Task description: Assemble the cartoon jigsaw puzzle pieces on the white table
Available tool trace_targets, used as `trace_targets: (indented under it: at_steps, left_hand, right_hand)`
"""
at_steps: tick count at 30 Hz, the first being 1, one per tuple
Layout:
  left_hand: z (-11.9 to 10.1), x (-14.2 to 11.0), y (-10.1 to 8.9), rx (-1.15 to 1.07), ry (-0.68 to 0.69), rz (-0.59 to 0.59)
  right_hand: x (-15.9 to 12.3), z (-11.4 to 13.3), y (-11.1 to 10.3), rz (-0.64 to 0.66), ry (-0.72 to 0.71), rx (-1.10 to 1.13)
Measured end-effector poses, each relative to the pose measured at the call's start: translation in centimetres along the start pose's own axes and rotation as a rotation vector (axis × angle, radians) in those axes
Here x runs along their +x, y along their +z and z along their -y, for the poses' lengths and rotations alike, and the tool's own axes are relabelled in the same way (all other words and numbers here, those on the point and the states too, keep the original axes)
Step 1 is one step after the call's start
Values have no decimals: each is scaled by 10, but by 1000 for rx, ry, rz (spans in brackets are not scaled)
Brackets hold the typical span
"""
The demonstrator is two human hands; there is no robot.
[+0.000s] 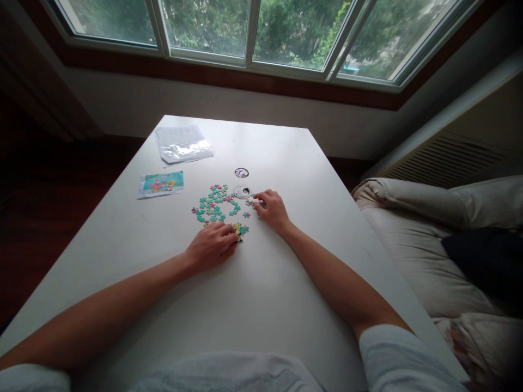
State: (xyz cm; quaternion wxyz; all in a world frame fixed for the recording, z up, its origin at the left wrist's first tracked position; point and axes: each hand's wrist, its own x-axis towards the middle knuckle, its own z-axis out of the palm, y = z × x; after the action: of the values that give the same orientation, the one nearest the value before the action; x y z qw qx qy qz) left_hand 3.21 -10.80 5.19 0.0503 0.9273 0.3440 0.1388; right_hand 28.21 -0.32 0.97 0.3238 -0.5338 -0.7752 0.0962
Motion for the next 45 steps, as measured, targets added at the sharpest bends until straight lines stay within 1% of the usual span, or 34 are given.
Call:
trace_targets:
  at_steps: [4,8,11,23,30,38,45]
  left_hand:
    - [-1,0,1,0,1,-5]
    - [-2,0,2,0,5,2]
    - [-1,1,2,-2,8,-3]
    - [0,1,4,7,6,9]
    - [1,1,5,7,15,5]
    - [0,0,5,6,17,-8]
    - [1,-1,6,5,20,-4]
  right_hand:
    - [2,4,3,64,-28,-101]
    - [-1,13,4,90,-68,-156]
    - [-4,16,5,91,-68,-158]
    - [-3,16,7,97,-39,-136]
    - [-3,20,4,100,-69,-170]
    - [-7,21,0,137,-116,-157]
    - [-6,20,1,132,-116,-171]
